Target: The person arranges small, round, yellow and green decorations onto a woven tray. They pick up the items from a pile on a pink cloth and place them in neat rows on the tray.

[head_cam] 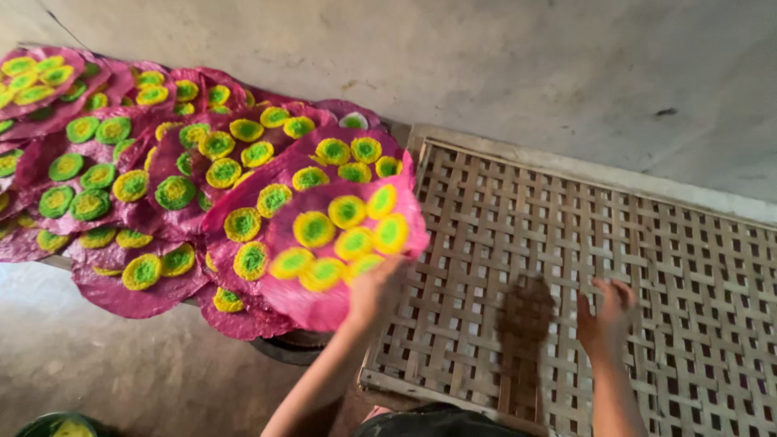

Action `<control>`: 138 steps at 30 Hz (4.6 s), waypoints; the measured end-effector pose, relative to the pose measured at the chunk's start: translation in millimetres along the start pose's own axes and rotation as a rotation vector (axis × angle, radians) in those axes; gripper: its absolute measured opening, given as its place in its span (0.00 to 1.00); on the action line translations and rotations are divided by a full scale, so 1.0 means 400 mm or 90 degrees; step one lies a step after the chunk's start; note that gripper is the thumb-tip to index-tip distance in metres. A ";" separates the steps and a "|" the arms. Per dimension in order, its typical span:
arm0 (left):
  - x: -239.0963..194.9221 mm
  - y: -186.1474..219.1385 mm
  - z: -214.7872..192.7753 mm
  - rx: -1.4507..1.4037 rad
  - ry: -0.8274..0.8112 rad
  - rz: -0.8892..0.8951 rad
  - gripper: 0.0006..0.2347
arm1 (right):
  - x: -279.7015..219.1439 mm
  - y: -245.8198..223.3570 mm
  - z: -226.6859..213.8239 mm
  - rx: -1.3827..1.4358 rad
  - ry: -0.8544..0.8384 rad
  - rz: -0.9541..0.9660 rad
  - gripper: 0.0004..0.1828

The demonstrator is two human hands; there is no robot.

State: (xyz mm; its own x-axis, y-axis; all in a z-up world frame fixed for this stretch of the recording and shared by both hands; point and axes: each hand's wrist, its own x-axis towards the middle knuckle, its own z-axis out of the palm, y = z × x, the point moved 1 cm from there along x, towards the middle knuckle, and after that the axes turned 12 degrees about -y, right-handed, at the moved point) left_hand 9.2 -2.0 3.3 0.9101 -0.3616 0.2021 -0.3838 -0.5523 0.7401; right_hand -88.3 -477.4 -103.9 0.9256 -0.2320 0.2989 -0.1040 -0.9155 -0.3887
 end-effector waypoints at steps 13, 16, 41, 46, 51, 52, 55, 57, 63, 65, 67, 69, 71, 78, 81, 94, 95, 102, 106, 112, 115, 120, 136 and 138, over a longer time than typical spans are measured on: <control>-0.001 -0.001 0.098 0.058 -0.074 -0.094 0.16 | 0.187 -0.656 0.146 0.237 -0.303 -0.342 0.14; 0.046 -0.109 0.083 0.187 -0.005 -0.089 0.21 | 0.192 -0.672 0.280 0.146 -0.393 -0.283 0.21; 0.154 -0.200 0.037 -0.031 -0.266 -0.169 0.16 | 0.916 -0.392 0.746 0.776 -0.364 0.232 0.17; 0.180 -0.286 0.088 -0.232 -0.272 -0.294 0.14 | 0.925 -0.413 0.788 0.226 -0.134 -0.012 0.19; 0.234 -0.364 0.199 -0.671 -0.220 -0.418 0.13 | 0.769 -0.419 0.688 0.558 -0.354 -0.099 0.15; 0.259 -0.364 0.227 -0.747 -0.184 -0.428 0.13 | 0.698 -0.425 0.640 0.670 -0.536 0.002 0.18; 0.352 -0.324 0.307 -0.886 -0.051 -0.332 0.12 | 0.538 -0.435 0.474 0.764 -0.747 0.072 0.28; 0.434 -0.287 0.360 -1.035 -0.016 -0.371 0.12 | 0.533 -0.431 0.451 0.903 -0.665 0.221 0.23; 0.561 -0.189 0.373 -0.523 0.071 -0.054 0.11 | 0.742 -0.251 0.584 0.870 -0.409 0.320 0.21; 0.527 -0.140 0.374 -0.244 -0.108 -0.036 0.10 | 0.826 -0.212 0.639 0.929 -0.400 0.253 0.21; 0.460 -0.085 0.377 -0.024 -0.248 -0.064 0.15 | 0.884 -0.200 0.694 0.918 -0.388 0.194 0.20; 0.405 -0.048 0.379 0.075 -0.310 -0.130 0.21 | 0.916 -0.218 0.725 0.836 -0.373 0.142 0.20; 0.364 -0.042 0.388 0.111 -0.332 -0.187 0.23 | 0.916 -0.219 0.742 0.521 -0.294 0.105 0.20; 0.341 -0.094 0.437 0.202 -0.360 -0.227 0.19 | 0.879 -0.314 0.628 0.009 0.058 -0.177 0.32; 0.335 -0.079 0.423 0.217 -0.350 -0.180 0.19 | 0.742 -0.321 0.482 0.263 -0.180 -0.057 0.21; 0.366 0.095 0.430 -0.229 -0.255 0.010 0.21 | 0.451 -0.003 0.382 0.878 -0.369 0.307 0.19; 0.341 0.095 0.416 -0.138 -0.275 0.042 0.23 | 0.508 0.009 0.400 0.861 -0.353 0.258 0.18; 0.171 0.036 0.446 0.178 -0.418 -0.048 0.20 | 0.828 -0.073 0.541 0.752 -0.359 0.381 0.19; 0.178 0.016 0.443 0.146 -0.458 -0.159 0.16 | 0.863 -0.100 0.609 0.372 -0.213 0.141 0.20; 0.225 0.035 0.444 0.078 -0.567 -0.159 0.19 | 0.818 -0.108 0.533 0.155 -0.130 -0.034 0.27; 0.271 0.007 0.481 -0.279 -0.545 -0.212 0.14 | 0.681 -0.105 0.410 0.336 -0.247 -0.030 0.22; 0.456 -0.022 0.576 -0.405 -0.239 -0.091 0.13 | 0.461 -0.095 0.143 0.586 -0.542 0.224 0.25; 0.553 0.102 0.556 -0.126 -0.157 -0.028 0.15 | 0.806 0.131 0.516 0.809 -0.337 0.358 0.20; 0.487 0.106 0.511 -0.050 -0.135 -0.007 0.18 | 0.833 0.112 0.551 0.540 -0.258 0.231 0.23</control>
State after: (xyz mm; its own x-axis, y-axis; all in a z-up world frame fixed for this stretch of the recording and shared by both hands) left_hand 138.3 -249.2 -57.2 0.8577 -0.5106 0.0603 -0.3534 -0.5003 0.7904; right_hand 295.7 -523.5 -213.9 0.9600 -0.1760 -0.2179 -0.2565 -0.2393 -0.9365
